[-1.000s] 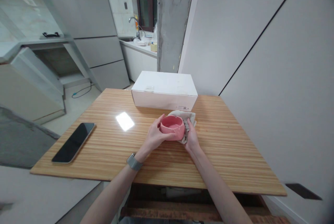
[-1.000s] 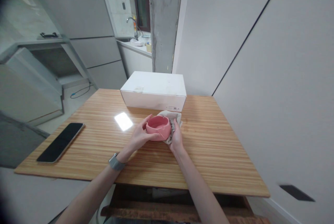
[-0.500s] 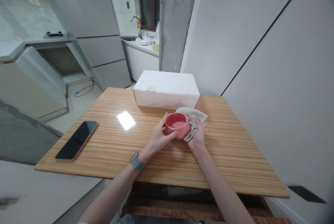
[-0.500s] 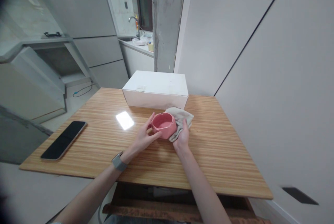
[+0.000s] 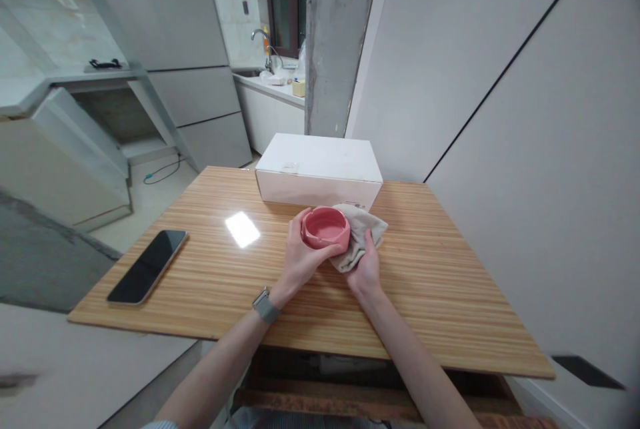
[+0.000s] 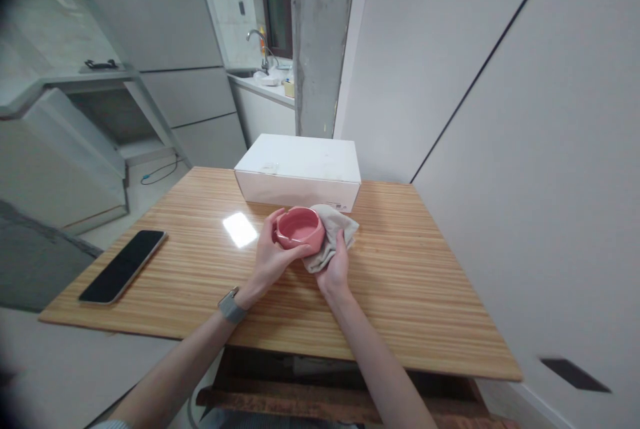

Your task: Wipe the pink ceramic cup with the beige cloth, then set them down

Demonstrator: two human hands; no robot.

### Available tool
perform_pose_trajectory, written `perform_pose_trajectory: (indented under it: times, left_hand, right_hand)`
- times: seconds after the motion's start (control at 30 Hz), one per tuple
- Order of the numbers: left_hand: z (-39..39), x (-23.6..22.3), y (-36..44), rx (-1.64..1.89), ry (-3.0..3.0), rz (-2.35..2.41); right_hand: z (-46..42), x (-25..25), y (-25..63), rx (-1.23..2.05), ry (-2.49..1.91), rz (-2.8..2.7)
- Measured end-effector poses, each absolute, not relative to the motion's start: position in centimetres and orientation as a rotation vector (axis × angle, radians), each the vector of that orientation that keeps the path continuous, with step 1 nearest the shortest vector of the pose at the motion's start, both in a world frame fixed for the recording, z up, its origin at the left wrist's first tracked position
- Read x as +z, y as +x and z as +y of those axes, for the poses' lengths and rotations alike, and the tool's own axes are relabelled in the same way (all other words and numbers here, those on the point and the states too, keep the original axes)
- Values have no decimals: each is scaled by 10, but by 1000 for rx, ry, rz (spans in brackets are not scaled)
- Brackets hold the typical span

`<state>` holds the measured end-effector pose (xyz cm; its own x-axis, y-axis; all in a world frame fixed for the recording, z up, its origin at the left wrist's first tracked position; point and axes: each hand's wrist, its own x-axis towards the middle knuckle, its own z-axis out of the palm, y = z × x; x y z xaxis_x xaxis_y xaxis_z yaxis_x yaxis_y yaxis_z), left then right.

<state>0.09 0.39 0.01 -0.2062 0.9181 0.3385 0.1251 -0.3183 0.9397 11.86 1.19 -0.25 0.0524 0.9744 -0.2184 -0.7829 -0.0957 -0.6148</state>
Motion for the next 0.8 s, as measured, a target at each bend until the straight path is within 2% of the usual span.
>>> perform_pose_trajectory:
  times: [0.13,0.27,0.4,0.63,0.8]
  left_hand:
    - [5,-7,-1,1583,1567,1414]
    - [5,-12,-4,1402,1673,1190]
    - [3,-11,-2,1364,1685,1089]
    - [2,-5,1,1350,1468,1161]
    - [6,-5,1,1442,1120,1120]
  right_hand:
    - [7,-5,113,1427,-730,-364]
    - [14,-4,124,1333,-731,-382]
    - [19,-1,137,1307,-749,-291]
    - [17,-10,130,1244,-820,-424]
    - [7,-25,117,1043,-914,-729]
